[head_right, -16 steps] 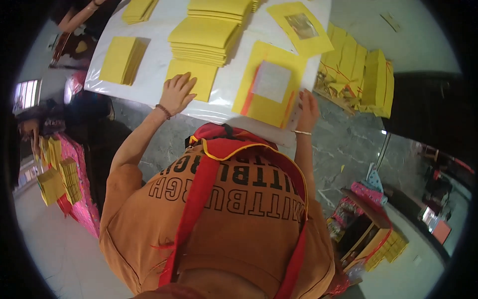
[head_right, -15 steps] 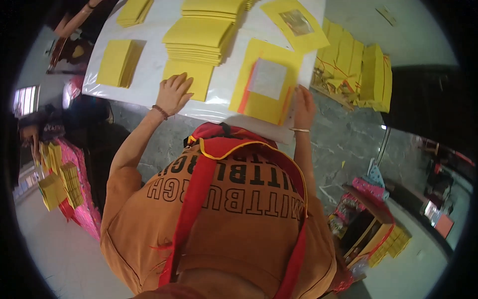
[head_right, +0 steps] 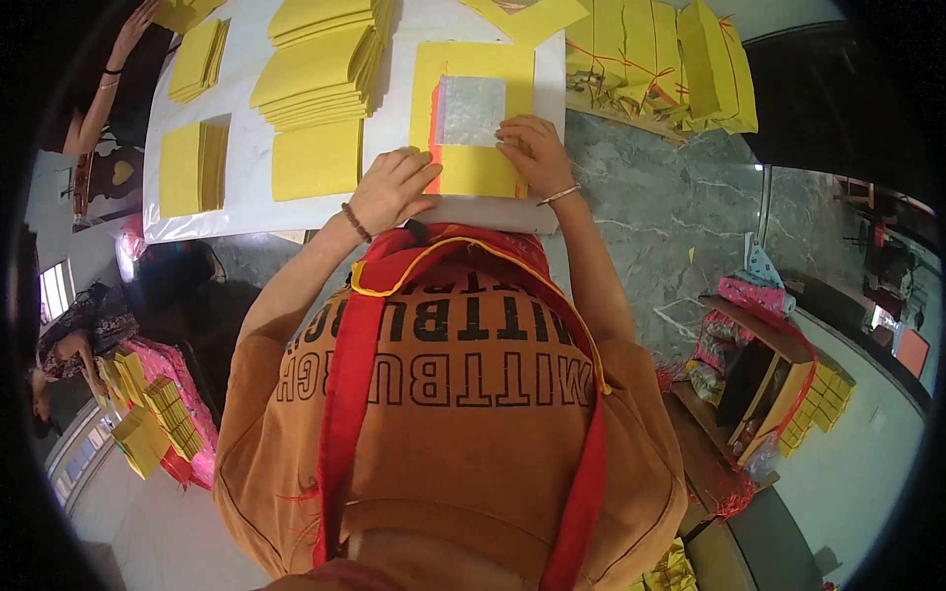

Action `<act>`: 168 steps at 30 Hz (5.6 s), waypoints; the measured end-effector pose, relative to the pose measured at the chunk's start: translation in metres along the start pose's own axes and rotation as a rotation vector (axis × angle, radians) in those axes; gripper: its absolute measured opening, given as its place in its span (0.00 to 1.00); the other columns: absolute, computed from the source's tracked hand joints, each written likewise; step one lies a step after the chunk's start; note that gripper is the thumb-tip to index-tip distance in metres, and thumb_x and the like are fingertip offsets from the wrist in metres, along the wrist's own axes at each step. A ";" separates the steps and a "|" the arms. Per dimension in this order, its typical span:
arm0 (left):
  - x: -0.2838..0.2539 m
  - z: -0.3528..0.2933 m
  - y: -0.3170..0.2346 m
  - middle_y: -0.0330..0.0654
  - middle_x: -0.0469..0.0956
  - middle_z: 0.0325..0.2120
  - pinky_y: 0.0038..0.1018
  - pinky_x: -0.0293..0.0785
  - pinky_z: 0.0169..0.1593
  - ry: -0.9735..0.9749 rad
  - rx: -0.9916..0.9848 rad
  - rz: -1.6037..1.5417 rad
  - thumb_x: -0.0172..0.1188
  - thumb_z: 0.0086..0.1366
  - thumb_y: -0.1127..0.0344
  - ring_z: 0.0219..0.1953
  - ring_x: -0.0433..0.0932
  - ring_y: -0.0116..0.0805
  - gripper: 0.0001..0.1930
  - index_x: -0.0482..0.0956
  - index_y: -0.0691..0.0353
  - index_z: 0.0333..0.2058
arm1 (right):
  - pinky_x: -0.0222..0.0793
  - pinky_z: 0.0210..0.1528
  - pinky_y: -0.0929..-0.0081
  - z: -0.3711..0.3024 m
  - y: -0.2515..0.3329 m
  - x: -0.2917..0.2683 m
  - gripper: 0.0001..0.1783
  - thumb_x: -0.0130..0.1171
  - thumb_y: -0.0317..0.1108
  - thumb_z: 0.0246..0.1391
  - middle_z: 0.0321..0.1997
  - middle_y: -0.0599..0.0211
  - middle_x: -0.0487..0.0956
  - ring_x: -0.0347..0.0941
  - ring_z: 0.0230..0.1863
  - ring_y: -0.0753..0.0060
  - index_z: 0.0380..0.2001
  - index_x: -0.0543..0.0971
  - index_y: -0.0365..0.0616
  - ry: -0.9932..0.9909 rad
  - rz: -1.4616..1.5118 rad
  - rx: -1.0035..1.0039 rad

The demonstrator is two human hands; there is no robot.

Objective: Folding yellow paper sheets over silver inserts and stacking them.

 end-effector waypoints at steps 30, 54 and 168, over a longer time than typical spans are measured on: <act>0.020 0.003 0.074 0.36 0.74 0.22 0.20 0.67 0.32 0.322 -0.685 -0.903 0.54 0.59 0.65 0.27 0.69 0.22 0.10 0.77 0.67 0.32 | 0.61 0.53 0.77 -0.013 -0.052 0.008 0.19 0.45 0.41 0.61 0.44 0.64 0.76 0.69 0.47 0.74 0.37 0.78 0.36 -0.194 0.751 0.469; 0.018 0.020 0.069 0.44 0.73 0.45 0.36 0.63 0.51 -0.046 -0.296 -0.268 0.57 0.55 0.68 0.48 0.67 0.45 0.20 0.72 0.58 0.48 | 0.65 0.45 0.80 -0.012 -0.054 0.013 0.10 0.58 0.26 0.50 0.39 0.72 0.75 0.69 0.42 0.79 0.38 0.76 0.41 0.037 0.821 0.507; -0.097 -0.070 0.035 0.37 0.74 0.45 0.29 0.66 0.43 -0.129 -0.179 0.283 0.55 0.47 0.71 0.43 0.72 0.34 0.24 0.73 0.56 0.48 | 0.66 0.42 0.77 -0.022 -0.048 -0.026 0.22 0.44 0.47 0.61 0.45 0.66 0.76 0.73 0.45 0.73 0.50 0.70 0.43 -0.461 0.638 0.712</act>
Point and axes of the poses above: each hand's wrist, its own z-axis towards the middle knuckle, its own x-axis out of the palm, y = z × x, the point moved 6 cm from there along z, towards the middle knuckle
